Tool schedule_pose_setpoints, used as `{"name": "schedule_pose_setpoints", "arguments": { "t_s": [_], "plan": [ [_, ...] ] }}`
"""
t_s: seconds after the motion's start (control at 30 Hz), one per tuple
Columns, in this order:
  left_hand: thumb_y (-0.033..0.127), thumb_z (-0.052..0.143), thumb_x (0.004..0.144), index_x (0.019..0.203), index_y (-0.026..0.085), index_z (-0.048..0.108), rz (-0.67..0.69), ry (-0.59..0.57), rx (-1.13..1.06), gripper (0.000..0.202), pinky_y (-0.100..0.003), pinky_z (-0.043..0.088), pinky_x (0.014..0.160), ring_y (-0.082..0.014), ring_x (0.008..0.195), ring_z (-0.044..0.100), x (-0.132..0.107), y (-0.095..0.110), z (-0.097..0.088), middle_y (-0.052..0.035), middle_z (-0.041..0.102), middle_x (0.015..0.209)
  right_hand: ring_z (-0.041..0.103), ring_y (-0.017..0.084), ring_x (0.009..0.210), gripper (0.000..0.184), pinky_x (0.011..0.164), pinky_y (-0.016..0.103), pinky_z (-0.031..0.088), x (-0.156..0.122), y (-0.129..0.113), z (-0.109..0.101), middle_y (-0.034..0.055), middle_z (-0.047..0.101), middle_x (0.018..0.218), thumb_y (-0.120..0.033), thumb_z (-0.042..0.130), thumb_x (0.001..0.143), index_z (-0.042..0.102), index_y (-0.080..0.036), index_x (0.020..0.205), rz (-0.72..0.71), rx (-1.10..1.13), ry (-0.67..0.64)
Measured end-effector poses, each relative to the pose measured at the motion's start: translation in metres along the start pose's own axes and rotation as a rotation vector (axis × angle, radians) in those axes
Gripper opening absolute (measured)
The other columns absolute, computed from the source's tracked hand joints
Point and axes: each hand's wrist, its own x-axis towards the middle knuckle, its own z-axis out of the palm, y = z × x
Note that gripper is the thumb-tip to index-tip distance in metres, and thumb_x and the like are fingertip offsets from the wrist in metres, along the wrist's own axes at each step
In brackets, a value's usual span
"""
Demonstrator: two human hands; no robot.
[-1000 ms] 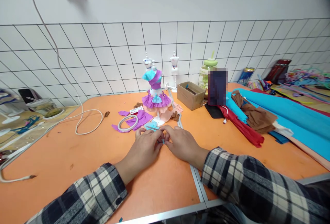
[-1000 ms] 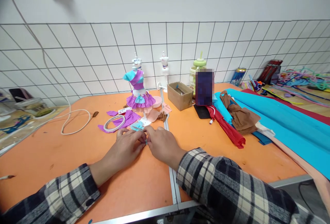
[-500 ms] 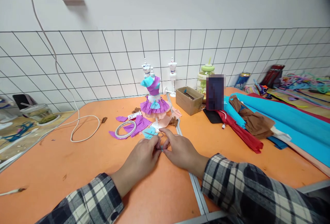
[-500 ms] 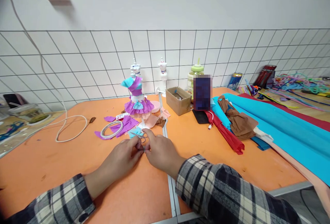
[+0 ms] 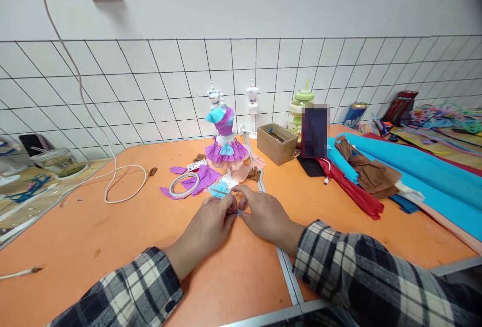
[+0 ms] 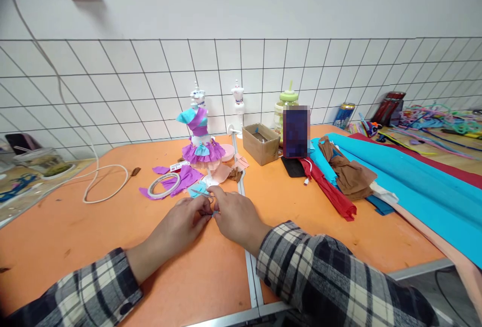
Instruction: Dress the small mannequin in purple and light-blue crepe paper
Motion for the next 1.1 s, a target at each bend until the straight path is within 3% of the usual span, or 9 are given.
{"name": "schedule_pose_setpoints", "arguments": {
  "t_s": [0.27, 0.53, 0.83, 1.0, 1.1],
  "plan": [
    [0.012, 0.049, 0.088, 0.090, 0.022, 0.052, -0.043, -0.055, 0.017, 0.011, -0.029, 0.039, 0.064, -0.0207, 0.078, 0.062, -0.001, -0.001, 0.001, -0.0026, 0.066, 0.083, 0.066, 0.022, 0.095, 0.050, 0.071, 0.027, 0.037, 0.000, -0.001, -0.002, 0.0040, 0.072, 0.098, -0.019, 0.054, 0.090, 0.042, -0.027, 0.138, 0.019, -0.041, -0.016],
    [0.015, 0.051, 0.088, 0.088, 0.022, 0.056, 0.012, -0.021, 0.041, 0.009, -0.031, 0.041, 0.070, -0.0212, 0.080, 0.063, 0.002, -0.003, 0.001, -0.0021, 0.069, 0.084, 0.068, 0.021, 0.091, 0.053, 0.065, 0.027, 0.034, 0.001, 0.006, 0.002, -0.0018, 0.073, 0.097, -0.020, 0.060, 0.087, 0.041, -0.029, 0.135, -0.042, 0.016, 0.027],
    [0.010, 0.050, 0.086, 0.086, 0.022, 0.054, 0.036, 0.003, 0.051, 0.012, -0.034, 0.042, 0.072, -0.0208, 0.078, 0.061, 0.000, -0.003, 0.000, -0.0013, 0.067, 0.080, 0.068, 0.021, 0.086, 0.038, 0.064, 0.027, 0.034, 0.001, 0.014, 0.006, 0.0029, 0.072, 0.092, -0.019, 0.054, 0.091, 0.044, -0.022, 0.128, -0.083, 0.007, -0.002],
    [0.019, 0.058, 0.084, 0.090, 0.022, 0.052, 0.075, 0.081, -0.045, 0.009, -0.040, 0.042, 0.089, -0.0235, 0.097, 0.060, -0.003, -0.001, -0.003, -0.0046, 0.066, 0.098, 0.068, 0.019, 0.084, 0.042, 0.065, 0.026, 0.035, 0.000, 0.009, 0.005, 0.0002, 0.072, 0.094, -0.015, 0.057, 0.089, 0.041, -0.022, 0.127, -0.120, 0.080, 0.076],
    [0.024, 0.061, 0.083, 0.094, 0.022, 0.050, 0.063, 0.110, -0.031, 0.016, -0.049, 0.033, 0.100, -0.0227, 0.094, 0.061, -0.007, 0.003, -0.007, -0.0021, 0.066, 0.095, 0.068, 0.019, 0.083, 0.050, 0.065, 0.027, 0.036, -0.003, 0.005, 0.003, 0.0008, 0.072, 0.096, -0.015, 0.058, 0.089, 0.037, -0.023, 0.133, -0.143, 0.083, 0.098]
  ]
}}
